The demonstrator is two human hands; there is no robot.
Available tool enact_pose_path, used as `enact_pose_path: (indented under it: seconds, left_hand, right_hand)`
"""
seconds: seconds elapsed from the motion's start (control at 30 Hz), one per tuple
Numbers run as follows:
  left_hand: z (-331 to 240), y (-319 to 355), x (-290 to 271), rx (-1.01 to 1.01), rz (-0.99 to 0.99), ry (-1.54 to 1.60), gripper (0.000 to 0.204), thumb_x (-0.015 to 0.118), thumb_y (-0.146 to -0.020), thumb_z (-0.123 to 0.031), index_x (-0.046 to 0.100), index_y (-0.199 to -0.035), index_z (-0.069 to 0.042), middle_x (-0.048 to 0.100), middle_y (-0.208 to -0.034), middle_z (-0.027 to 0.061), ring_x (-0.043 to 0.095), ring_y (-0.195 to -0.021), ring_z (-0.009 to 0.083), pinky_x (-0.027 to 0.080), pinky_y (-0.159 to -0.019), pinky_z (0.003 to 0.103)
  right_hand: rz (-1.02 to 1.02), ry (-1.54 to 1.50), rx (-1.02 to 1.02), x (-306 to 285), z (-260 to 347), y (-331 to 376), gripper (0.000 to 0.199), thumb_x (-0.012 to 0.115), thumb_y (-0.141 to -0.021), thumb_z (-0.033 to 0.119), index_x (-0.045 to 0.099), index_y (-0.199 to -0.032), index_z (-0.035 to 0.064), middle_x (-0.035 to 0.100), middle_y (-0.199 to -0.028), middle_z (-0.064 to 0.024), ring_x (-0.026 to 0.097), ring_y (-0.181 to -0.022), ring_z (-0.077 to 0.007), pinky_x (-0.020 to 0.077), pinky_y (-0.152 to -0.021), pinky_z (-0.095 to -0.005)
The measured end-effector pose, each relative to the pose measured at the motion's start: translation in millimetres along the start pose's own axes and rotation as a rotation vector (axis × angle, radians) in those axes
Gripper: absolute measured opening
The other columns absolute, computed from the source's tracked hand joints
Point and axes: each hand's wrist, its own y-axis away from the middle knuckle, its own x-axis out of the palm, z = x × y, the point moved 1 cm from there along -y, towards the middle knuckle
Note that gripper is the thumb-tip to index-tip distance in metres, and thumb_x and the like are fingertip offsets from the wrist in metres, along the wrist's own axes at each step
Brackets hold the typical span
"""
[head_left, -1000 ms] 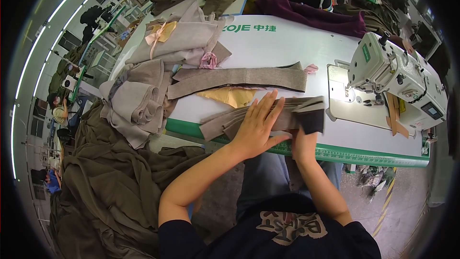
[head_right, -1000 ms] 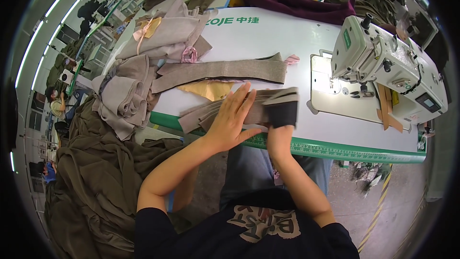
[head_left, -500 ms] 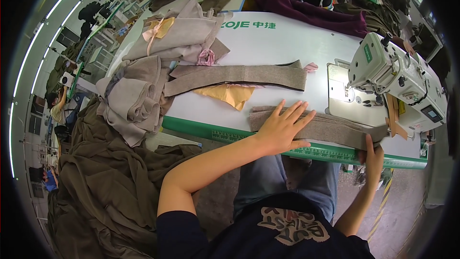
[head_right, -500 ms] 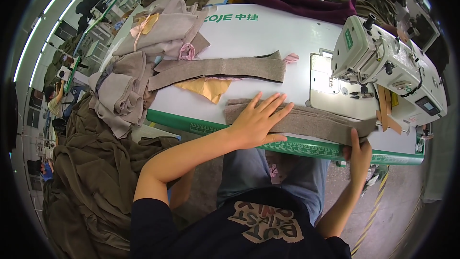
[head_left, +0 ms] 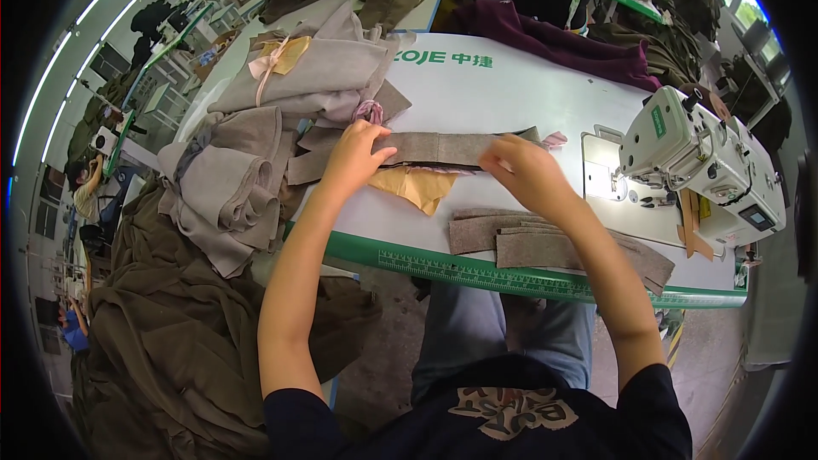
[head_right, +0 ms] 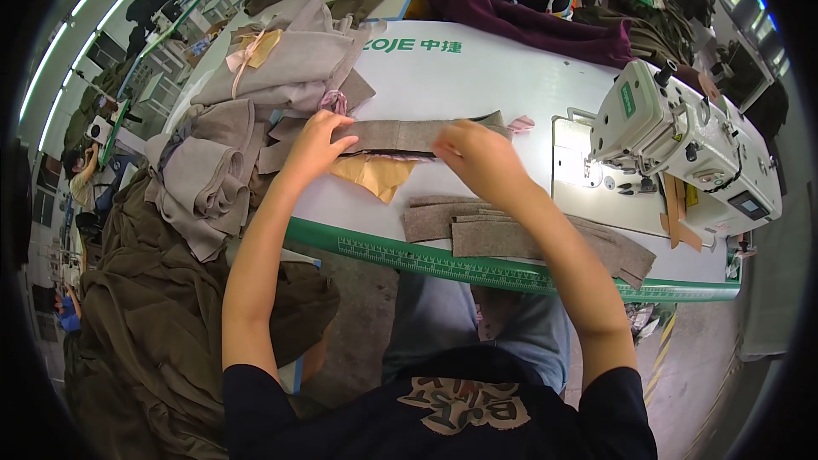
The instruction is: Sorting, aligning, and organizing various fabric pieces and strips on a sewing workbench.
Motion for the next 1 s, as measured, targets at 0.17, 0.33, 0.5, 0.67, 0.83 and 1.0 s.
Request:
enact_pose_path:
  seconds: [0.17,0.33,0.5,0.67,0.83,1.0]
  left_hand:
    - [-5,-2,-1,-0.087,0.04,0.069,0.028,0.075,-0.081,-0.018,0.064,-0.103,-0.003,0.061,-0.106,0.0121,0.059,-0.102,0.0295,0.048,-0.088,0.038]
    - [2,-3,-8,-0.063,0.028,0.065,0.026,0.077,-0.079,-0.017,0.064,-0.097,-0.003,0.063,-0.098,0.0117,0.061,-0.094,0.0288,0.048,-0.083,0.037]
    - [13,-2,-35,-0.122,0.103,0.149,0.025,0.076,-0.082,-0.02,0.063,-0.091,0.0,0.063,-0.084,0.0084,0.062,-0.08,0.0242,0.049,-0.075,0.036]
    - [12,-10,-78,-0.199,0.211,0.462,0.028,0.071,-0.09,-0.027,0.064,-0.092,-0.001,0.058,-0.077,-0.0016,0.053,-0.075,0.0094,0.046,-0.068,0.03]
    - [21,-17,-131,-0.356,0.164,0.547,0.029,0.066,-0.095,-0.033,0.065,-0.095,-0.004,0.054,-0.079,-0.0067,0.047,-0.074,0.0032,0.042,-0.067,0.025]
    - [24,-16,-194,-0.348,-0.046,0.645,0.032,0.064,-0.095,-0.038,0.066,-0.102,-0.006,0.057,-0.088,-0.0074,0.049,-0.083,0.0019,0.04,-0.075,0.02]
  right_hand:
    - [0.032,0.067,-0.039,47,-30,-64,0.016,0.066,-0.088,0.014,0.067,-0.101,0.0055,0.065,-0.095,-0.0109,0.062,-0.092,-0.0272,0.0497,-0.084,-0.0354]
    - [0.151,-0.017,-0.026,47,-36,-81,0.018,0.067,-0.086,0.015,0.065,-0.1,0.0046,0.065,-0.089,-0.0093,0.063,-0.093,-0.0254,0.0493,-0.081,-0.0363]
    - [0.216,-0.257,0.008,35,-31,-86,0.015,0.066,-0.088,0.013,0.064,-0.099,0.0034,0.066,-0.089,-0.0065,0.061,-0.085,-0.0173,0.0482,-0.078,-0.0312]
    - [0.296,-0.551,0.168,15,-15,-87,0.016,0.069,-0.089,0.017,0.063,-0.093,0.0032,0.06,-0.077,-0.0001,0.052,-0.072,-0.0104,0.0423,-0.069,-0.0268]
    - [0.456,-0.407,0.129,5,-11,-84,0.024,0.074,-0.086,0.024,0.063,-0.092,0.0037,0.051,-0.067,0.0033,0.042,-0.064,-0.0088,0.0351,-0.061,-0.0264]
    - [0.593,-0.312,0.191,2,-19,-79,0.03,0.078,-0.084,0.026,0.06,-0.082,0.002,0.046,-0.066,0.005,0.038,-0.067,-0.0061,0.0311,-0.061,-0.0251]
